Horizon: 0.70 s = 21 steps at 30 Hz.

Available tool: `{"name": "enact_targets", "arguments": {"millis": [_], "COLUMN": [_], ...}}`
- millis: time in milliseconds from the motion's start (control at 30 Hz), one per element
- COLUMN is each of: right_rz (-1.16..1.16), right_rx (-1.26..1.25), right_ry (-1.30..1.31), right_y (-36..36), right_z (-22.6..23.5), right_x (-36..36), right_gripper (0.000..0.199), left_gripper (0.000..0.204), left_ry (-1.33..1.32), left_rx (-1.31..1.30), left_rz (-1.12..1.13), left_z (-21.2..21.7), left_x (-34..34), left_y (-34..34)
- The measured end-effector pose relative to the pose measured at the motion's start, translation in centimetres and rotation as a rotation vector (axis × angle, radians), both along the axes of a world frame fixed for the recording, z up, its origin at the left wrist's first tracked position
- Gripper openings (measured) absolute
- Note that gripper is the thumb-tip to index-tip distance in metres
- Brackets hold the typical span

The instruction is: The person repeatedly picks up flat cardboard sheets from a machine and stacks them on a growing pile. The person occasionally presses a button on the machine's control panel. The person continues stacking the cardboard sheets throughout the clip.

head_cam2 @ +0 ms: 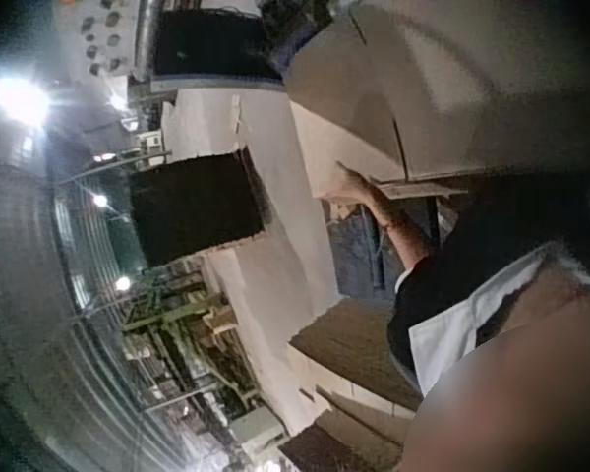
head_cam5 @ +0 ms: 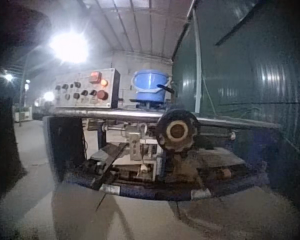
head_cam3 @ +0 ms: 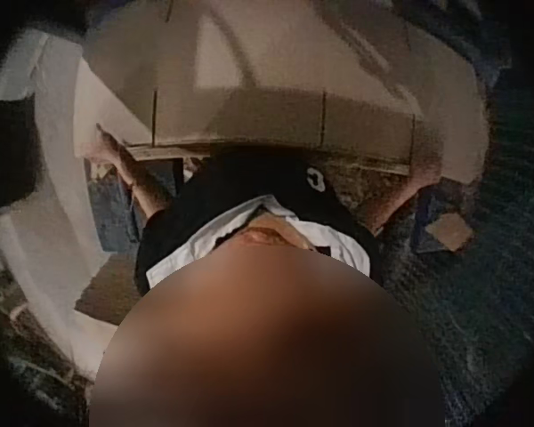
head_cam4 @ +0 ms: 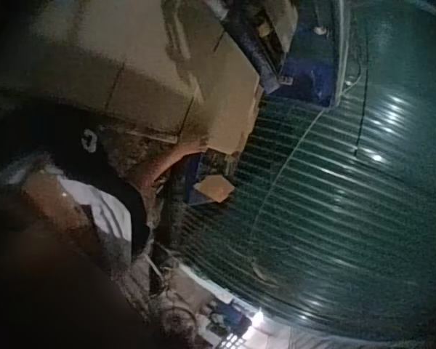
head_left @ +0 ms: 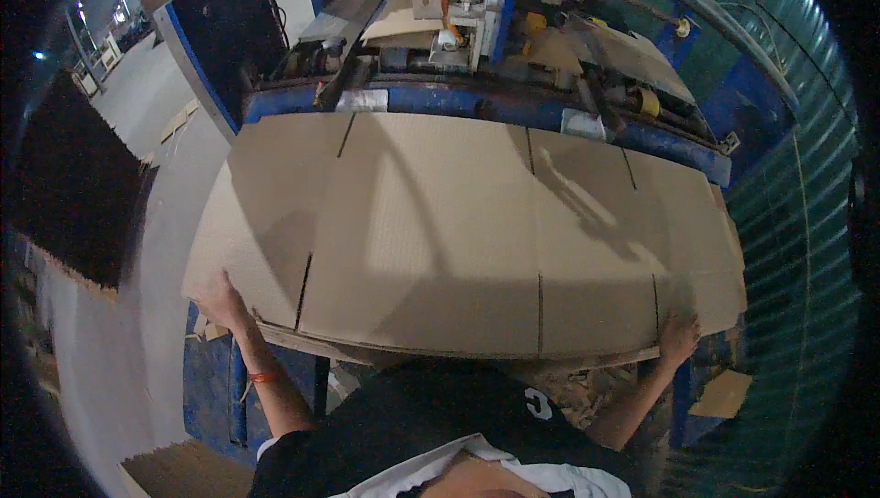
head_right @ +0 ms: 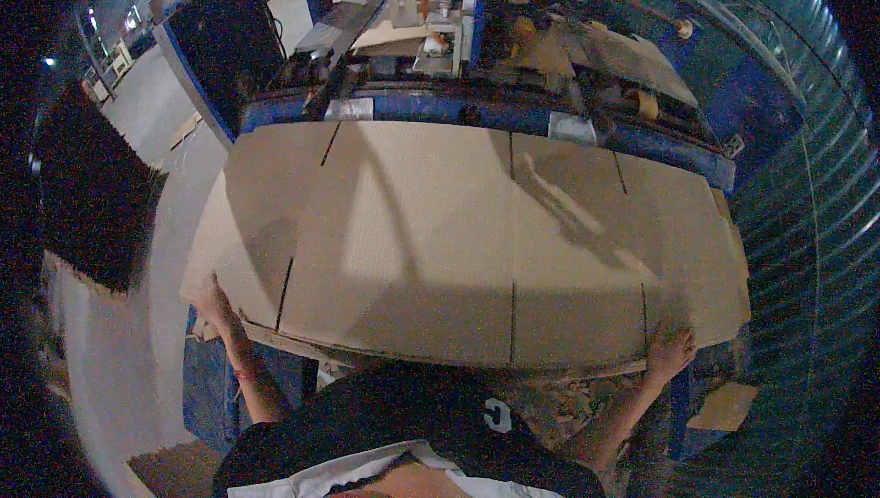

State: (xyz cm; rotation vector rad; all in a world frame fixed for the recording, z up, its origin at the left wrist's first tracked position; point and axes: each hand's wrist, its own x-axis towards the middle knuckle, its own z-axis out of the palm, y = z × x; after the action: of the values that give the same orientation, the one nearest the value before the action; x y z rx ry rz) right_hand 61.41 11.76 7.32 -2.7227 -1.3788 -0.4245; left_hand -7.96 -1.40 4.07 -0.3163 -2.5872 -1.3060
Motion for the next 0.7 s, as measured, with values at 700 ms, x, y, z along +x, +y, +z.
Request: {"name": "enact_targets", "arguments": {"millis": [700], "right_rz": [0.247], "right_rx": [1.499], "right_ry": [1.097], "right_y": [3.8], "right_z": [-4.7], "right_x": [4.9], "right_gripper": [0.049], "left_gripper": [0.032], "left_ry": [-0.304], "left_rx": [1.464], "left_rz": [-0.643], "left_z": [10.7], "left_x": [-4.5], "left_y": [-3.7]}}
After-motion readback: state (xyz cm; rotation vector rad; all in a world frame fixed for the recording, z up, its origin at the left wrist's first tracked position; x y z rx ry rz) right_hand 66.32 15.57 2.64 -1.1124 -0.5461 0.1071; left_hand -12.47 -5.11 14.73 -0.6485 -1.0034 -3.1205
